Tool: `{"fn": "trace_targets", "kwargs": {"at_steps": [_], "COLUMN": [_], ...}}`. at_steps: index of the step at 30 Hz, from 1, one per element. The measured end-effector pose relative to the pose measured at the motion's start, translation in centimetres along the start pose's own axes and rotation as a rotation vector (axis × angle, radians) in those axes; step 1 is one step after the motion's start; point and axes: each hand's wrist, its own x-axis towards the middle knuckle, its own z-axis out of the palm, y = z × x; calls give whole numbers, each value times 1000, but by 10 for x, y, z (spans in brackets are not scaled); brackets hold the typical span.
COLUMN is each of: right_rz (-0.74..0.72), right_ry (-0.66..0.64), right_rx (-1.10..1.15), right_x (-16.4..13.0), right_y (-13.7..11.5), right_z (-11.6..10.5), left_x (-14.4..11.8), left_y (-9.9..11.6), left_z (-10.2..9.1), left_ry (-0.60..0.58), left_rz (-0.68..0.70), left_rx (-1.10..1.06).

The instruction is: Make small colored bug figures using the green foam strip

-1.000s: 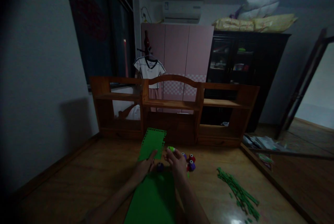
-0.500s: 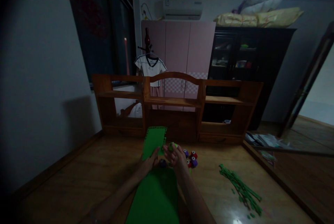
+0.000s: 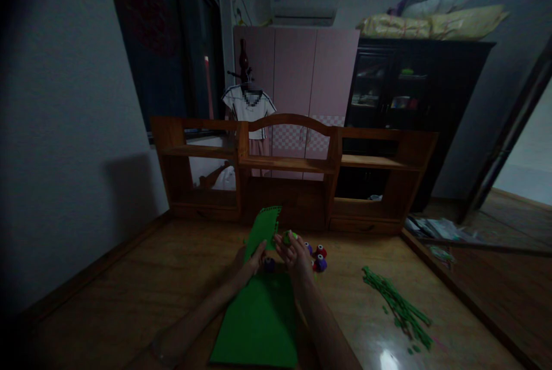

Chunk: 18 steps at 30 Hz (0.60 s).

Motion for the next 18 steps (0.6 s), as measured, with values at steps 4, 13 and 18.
{"fn": "trace_targets", "kwargs": {"at_steps": [4,13,18], "right_rz": [11,-21,-29], "right_ry": [-29,-82,-67], "right_rx": [49,114,107], "right_x": [1,2,-1], "right_y": [-1,-5,-7], "right_z": [-2,1,3], "left_x": [3,1,-3], "left_y": [-11,-4,3], "left_z": [2,-2,-5], "left_ry": [-44,-136,-145], "left_rz": [94,51,30], "left_rx": [4,28,43]}}
